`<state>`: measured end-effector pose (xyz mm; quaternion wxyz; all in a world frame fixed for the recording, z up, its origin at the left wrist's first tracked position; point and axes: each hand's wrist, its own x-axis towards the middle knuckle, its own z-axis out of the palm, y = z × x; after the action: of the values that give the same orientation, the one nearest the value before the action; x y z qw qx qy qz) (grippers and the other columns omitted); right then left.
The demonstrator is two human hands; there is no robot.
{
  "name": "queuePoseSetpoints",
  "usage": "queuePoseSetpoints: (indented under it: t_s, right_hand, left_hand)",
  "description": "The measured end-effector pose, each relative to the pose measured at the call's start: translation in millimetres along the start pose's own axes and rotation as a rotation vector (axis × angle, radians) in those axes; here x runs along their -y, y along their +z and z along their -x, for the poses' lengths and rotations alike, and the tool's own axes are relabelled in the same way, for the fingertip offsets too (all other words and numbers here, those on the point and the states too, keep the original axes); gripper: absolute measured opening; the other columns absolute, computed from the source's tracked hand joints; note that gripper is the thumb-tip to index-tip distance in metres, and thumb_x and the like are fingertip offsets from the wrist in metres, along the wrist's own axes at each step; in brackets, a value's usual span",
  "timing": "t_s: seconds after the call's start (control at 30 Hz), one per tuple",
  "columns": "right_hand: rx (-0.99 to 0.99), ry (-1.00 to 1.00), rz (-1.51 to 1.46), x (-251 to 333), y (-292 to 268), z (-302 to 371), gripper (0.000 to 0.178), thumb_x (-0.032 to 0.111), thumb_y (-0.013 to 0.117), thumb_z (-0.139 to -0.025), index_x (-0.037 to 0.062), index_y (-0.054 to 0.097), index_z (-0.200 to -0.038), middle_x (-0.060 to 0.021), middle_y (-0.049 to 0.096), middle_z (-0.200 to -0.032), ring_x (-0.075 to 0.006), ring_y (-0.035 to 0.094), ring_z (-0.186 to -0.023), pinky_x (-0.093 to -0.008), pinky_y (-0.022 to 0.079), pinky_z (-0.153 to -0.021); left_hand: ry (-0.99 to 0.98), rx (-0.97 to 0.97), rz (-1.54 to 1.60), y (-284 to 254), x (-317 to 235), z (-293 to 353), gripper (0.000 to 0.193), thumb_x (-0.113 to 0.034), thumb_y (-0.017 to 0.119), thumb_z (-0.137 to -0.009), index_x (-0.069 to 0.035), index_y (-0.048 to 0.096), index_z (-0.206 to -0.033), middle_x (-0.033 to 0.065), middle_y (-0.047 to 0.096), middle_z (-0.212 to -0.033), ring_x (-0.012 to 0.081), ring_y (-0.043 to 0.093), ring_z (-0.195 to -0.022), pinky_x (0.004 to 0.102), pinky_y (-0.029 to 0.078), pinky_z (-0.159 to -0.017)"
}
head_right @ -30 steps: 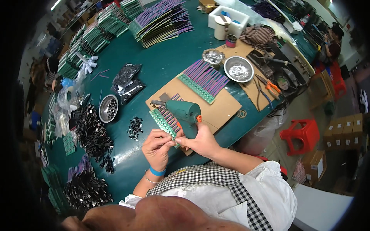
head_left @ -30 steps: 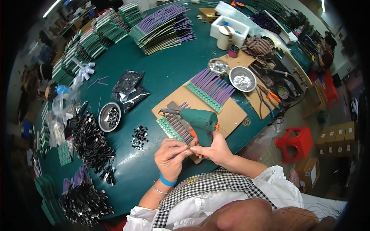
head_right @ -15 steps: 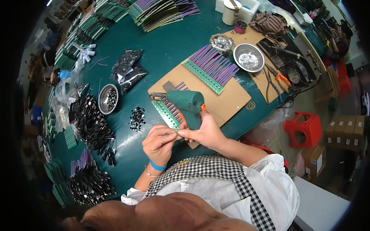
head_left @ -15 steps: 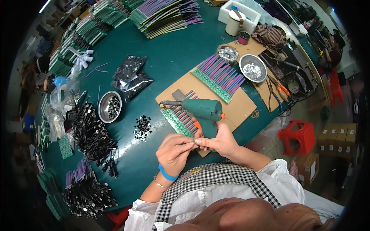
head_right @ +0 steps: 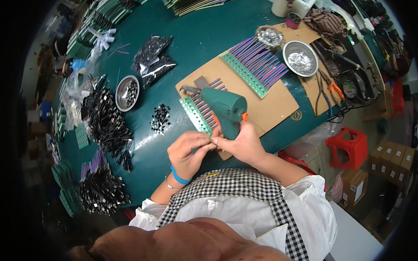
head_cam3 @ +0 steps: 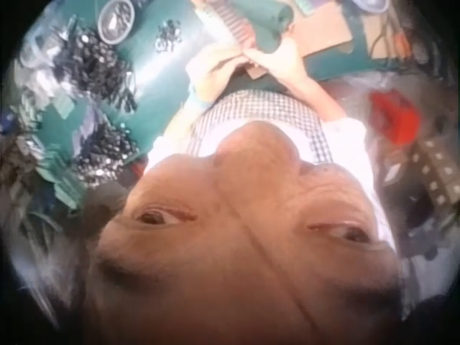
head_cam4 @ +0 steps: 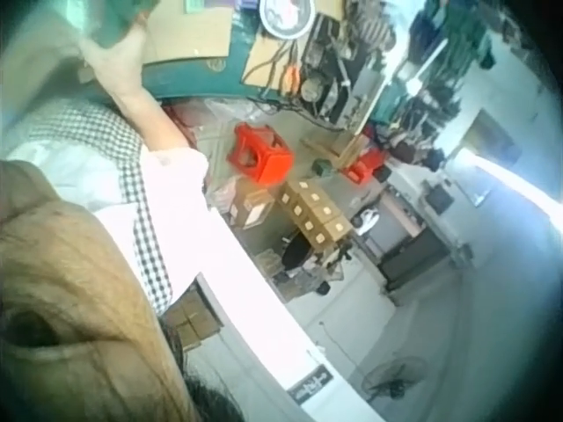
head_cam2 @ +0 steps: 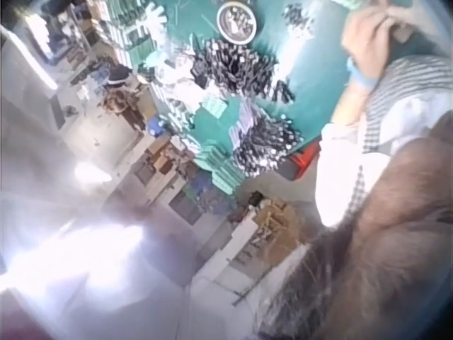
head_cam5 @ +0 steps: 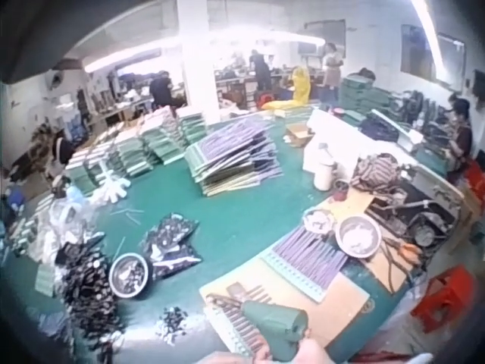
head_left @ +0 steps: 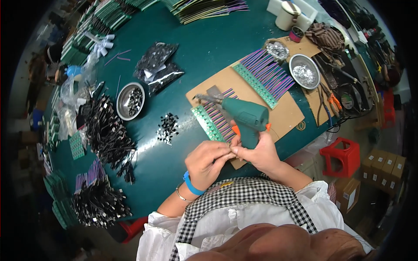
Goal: The person solders wires onto LED PCB strips using a soldering iron.
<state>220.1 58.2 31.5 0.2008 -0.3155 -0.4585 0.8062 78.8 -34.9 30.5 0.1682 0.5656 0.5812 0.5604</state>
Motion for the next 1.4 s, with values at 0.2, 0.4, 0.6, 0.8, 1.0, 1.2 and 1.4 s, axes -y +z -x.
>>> queuePoseSetpoints:
  t_s: [0.2,0.4,0.6,0.8,1.0,1.2,1.4]
  right_hand:
    - [-0.078,-0.153,0.282,0.9,4.0,0.6,0.013,-0.002,0.066,-0.078,0.0004,0.058,-0.088,-0.0006,0.061,-0.080,-0.0061,0.056,-0.073,-0.0220,0.048,-0.067]
    - [-0.047,-0.158,0.298,-0.9,5.5,-2.0,0.013,-0.004,0.066,-0.077,0.0010,0.059,-0.086,-0.0008,0.061,-0.080,-0.0063,0.057,-0.073,-0.0219,0.048,-0.066]
    - [-0.121,-0.158,0.191,-8.9,8.5,-2.8,0.013,-0.005,0.067,-0.077,-0.0003,0.060,-0.088,-0.0020,0.063,-0.082,-0.0076,0.059,-0.076,-0.0230,0.049,-0.069]
    - [-0.127,-0.177,0.086,7.4,-8.1,-1.8,0.053,-0.005,0.063,-0.078,-0.0033,0.043,-0.127,-0.0074,0.063,-0.083,-0.0104,0.056,-0.063,-0.0238,0.047,-0.057]
    - [-0.220,-0.417,0.586,-9.1,-24.3,-10.6,0.060,-0.003,0.071,-0.073,-0.0017,0.044,-0.126,-0.0085,0.062,-0.088,-0.0133,0.059,-0.070,-0.0246,0.049,-0.063]
    - [-0.311,-0.546,1.099,-8.3,-20.7,-25.7,0.072,0.015,0.085,-0.054,0.0018,0.051,-0.117,-0.0147,0.062,-0.096,-0.0287,0.064,-0.083,-0.0335,0.051,-0.071]
    - [-0.211,-0.659,1.220,-3.3,-17.4,-27.1,0.062,0.011,0.079,-0.065,-0.0038,0.049,-0.117,-0.0132,0.064,-0.093,-0.0225,0.066,-0.080,-0.0300,0.051,-0.073]
  left_hand:
    - [-0.320,0.076,0.026,-9.5,0.8,1.0,0.011,-0.006,0.074,-0.073,0.000,0.068,-0.081,0.0098,0.066,-0.070,0.0172,0.063,-0.059,0.0260,0.049,-0.056]
    - [-0.368,0.179,0.192,-19.0,9.2,2.1,0.008,-0.001,0.069,-0.074,0.003,0.068,-0.081,0.0106,0.067,-0.071,0.0107,0.062,-0.058,0.0224,0.050,-0.055]
    - [-0.623,0.281,0.277,-31.3,21.8,-0.1,0.005,0.001,0.061,-0.080,0.004,0.065,-0.081,0.0081,0.066,-0.073,0.0119,0.064,-0.063,0.0232,0.052,-0.057]
    - [-0.844,0.071,0.308,-60.3,68.3,-38.1,0.013,-0.008,0.059,-0.086,0.004,0.062,-0.083,0.0071,0.063,-0.070,0.0104,0.059,-0.059,0.0215,0.048,-0.055]
    - [-0.787,0.118,0.394,-40.7,74.5,-32.7,0.011,-0.008,0.061,-0.085,0.003,0.062,-0.084,0.0043,0.062,-0.068,0.0076,0.059,-0.056,0.0196,0.049,-0.051]
    - [-0.775,0.091,0.362,-24.5,84.5,-18.8,0.008,-0.004,0.063,-0.082,0.004,0.063,-0.080,0.0048,0.064,-0.068,0.0067,0.060,-0.056,0.0199,0.050,-0.051]
    - [-0.835,0.004,0.492,-18.8,84.5,-9.4,0.007,-0.003,0.062,-0.082,0.004,0.064,-0.082,0.0049,0.063,-0.065,0.0072,0.060,-0.055,0.0202,0.049,-0.050]
